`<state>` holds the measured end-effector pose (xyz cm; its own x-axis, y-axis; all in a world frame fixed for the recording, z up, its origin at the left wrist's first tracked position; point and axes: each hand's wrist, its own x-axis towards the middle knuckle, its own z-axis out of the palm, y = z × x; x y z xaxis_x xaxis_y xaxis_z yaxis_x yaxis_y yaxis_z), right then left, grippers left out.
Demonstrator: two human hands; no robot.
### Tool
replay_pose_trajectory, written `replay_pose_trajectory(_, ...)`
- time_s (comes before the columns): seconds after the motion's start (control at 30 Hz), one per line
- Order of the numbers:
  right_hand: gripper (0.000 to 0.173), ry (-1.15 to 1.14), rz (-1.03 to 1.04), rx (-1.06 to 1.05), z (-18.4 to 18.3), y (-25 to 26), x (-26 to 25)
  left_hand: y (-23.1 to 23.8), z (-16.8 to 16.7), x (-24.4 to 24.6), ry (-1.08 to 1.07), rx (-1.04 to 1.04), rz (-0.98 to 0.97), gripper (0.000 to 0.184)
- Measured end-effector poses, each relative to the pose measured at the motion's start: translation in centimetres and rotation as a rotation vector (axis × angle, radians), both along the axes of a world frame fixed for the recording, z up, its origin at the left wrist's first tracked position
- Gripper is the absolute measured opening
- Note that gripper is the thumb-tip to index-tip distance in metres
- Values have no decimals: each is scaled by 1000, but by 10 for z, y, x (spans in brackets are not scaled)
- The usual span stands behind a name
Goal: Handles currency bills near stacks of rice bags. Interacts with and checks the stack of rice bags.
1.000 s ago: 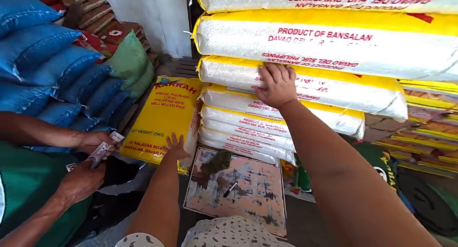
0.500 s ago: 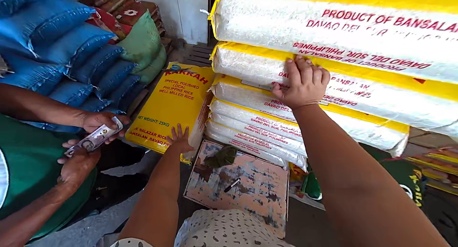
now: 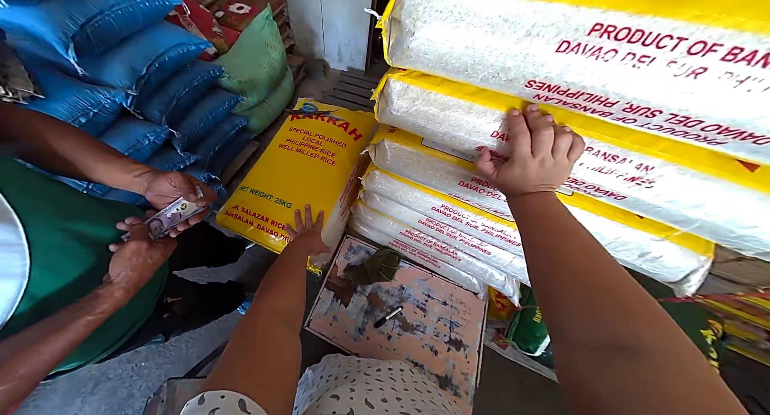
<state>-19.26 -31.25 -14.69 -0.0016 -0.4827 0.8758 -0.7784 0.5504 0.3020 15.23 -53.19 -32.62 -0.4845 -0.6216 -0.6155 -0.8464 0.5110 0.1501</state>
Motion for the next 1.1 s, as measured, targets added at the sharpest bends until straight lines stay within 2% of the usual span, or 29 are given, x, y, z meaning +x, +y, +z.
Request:
replay_pose_trajectory(0.6,64,12,-12,-14,-3,-2,-1,5,11,1,-8,-21,-8,121)
replay_pose_trajectory(1.1,60,-134,40,5,2,0,7,7,13,3,10,4,-4,125)
